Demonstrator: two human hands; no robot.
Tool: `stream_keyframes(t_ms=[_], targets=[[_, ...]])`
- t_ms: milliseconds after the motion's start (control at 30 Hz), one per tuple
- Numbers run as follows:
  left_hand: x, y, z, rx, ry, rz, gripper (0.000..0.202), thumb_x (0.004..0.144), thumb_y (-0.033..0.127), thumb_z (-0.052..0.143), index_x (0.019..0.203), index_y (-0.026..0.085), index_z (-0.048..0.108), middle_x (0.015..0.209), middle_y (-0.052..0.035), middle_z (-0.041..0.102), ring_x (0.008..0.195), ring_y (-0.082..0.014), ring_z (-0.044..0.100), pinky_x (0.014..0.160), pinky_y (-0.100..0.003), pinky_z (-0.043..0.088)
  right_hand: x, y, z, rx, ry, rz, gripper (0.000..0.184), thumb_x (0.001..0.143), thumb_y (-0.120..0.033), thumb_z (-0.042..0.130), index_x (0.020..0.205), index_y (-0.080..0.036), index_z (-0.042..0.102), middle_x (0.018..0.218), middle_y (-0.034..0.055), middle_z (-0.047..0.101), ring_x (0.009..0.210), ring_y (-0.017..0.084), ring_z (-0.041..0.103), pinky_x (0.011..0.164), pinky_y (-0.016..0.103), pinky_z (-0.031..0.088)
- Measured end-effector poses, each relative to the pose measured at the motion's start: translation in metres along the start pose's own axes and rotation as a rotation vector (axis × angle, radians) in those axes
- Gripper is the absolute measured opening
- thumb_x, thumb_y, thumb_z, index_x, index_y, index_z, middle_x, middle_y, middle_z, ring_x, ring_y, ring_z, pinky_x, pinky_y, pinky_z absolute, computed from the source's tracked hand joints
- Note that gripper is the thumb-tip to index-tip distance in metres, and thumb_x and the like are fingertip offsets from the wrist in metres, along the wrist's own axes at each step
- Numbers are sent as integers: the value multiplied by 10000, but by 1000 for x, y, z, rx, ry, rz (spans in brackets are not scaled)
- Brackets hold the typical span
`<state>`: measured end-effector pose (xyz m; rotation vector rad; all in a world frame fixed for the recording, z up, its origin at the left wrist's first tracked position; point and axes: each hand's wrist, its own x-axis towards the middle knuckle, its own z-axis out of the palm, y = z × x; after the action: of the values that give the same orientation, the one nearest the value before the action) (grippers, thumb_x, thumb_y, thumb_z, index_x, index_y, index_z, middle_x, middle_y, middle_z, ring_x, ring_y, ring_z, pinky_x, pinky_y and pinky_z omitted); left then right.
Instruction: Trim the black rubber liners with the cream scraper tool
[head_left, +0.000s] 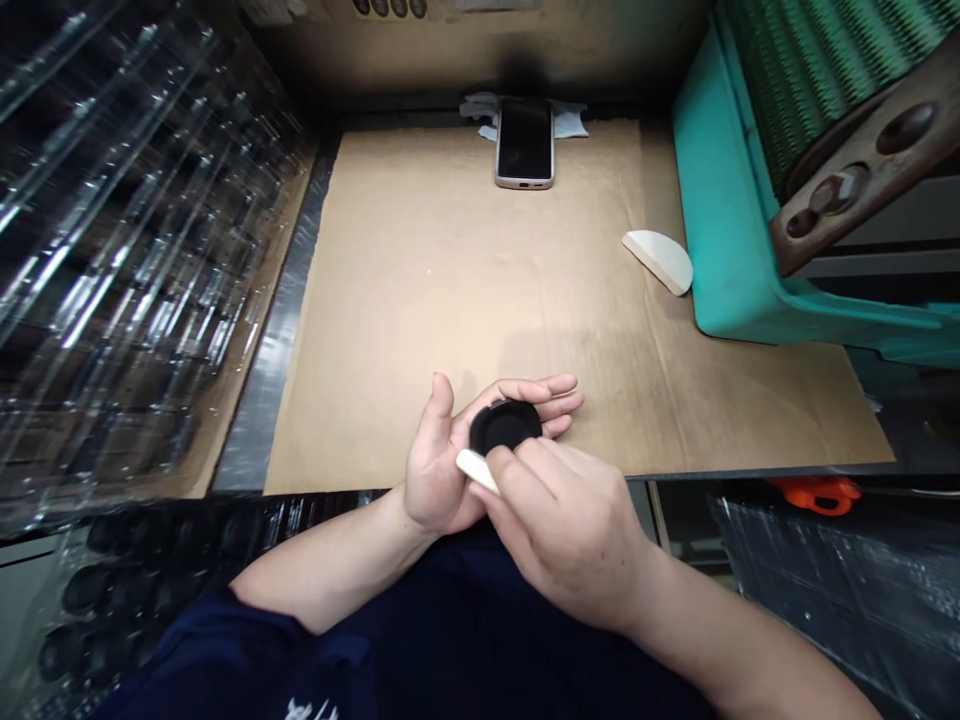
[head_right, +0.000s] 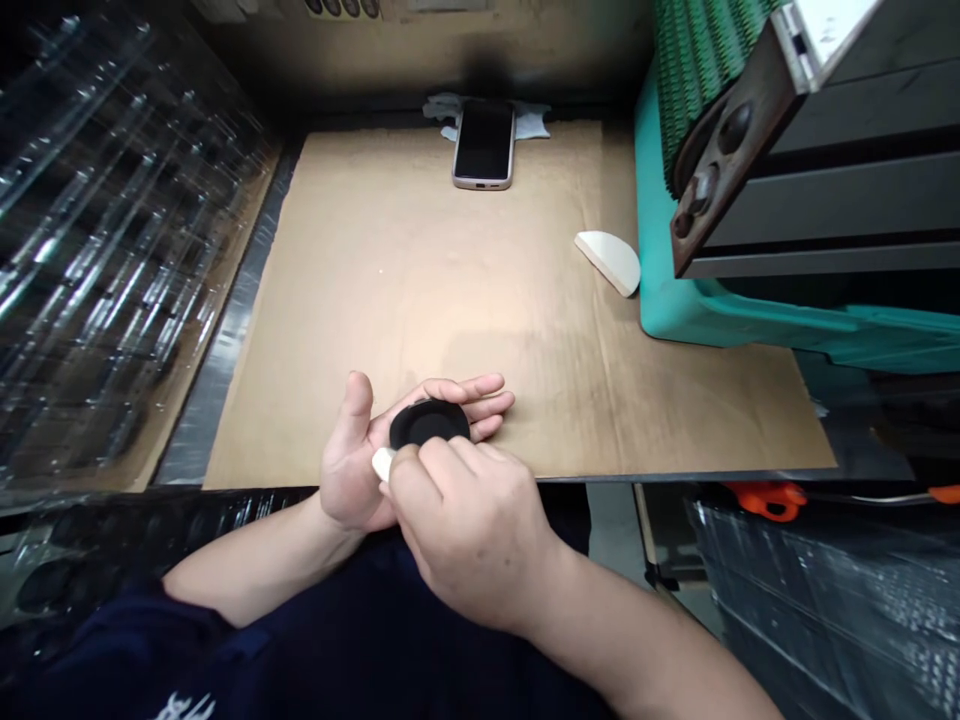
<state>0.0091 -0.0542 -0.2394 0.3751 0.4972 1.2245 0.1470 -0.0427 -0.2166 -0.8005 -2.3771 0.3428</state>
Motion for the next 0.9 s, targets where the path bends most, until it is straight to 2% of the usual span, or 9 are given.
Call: stream_keyframes(t_ms=[133,300,467,600,667,767,900], targets=[[0,0,0,-20,-26,-37,851,978,723,118,1121,116,697,1454,-206,578,1427,-375,477,1246,-544,264,-3,1,-1,-57,67,93,166,1001,-208,551,969,-116,685,753,34,612,665,165,548,630,319,408],[0,0,0,19,2,-19,877,987,702,89,1129,92,702,1454,-218,574,1414,-376,492,1237,-530,294,-8,-1,0,-7,-1,18,175,997,-169,520,912,-135,670,687,11,563,632,164,510,599,325,381],[1,-1,0,18,-13,-22,834,987,709,145,1109,111,712,1428,-201,602,1395,-365,516,1245,-528,283,-9,0,2,-61,65,86,159,1009,-211,530,969,-131,661,747,24,598,666,162,537,624,316,403],[1,-1,-1,-1,2,-3,792,990,703,192,1101,121,717,1437,-192,599,1396,-368,517,1221,-521,330,-17,-4,0,52,-59,8,161,984,-152,513,898,-158,648,725,18,591,652,169,531,602,329,385],[1,0,-2,-30,-22,4,799,991,701,169,1102,131,718,1441,-181,598,1390,-358,526,1208,-509,353,-22,-5,-5,107,-81,20,129,984,-171,542,950,-146,663,753,27,622,675,170,562,622,326,408],[1,0,-3,-39,-65,-3,837,980,720,137,1084,139,729,1429,-175,609,1360,-360,553,1196,-527,362,-23,-2,-12,84,-11,87,136,982,-191,586,1041,-112,680,764,34,637,688,167,576,647,317,431],[1,0,-2,15,-62,17,813,971,737,190,1049,145,742,1384,-176,641,1355,-375,552,1198,-553,345,-16,-2,-11,-18,-1,105,143,988,-193,570,941,-131,690,712,18,596,642,160,531,610,321,400]])
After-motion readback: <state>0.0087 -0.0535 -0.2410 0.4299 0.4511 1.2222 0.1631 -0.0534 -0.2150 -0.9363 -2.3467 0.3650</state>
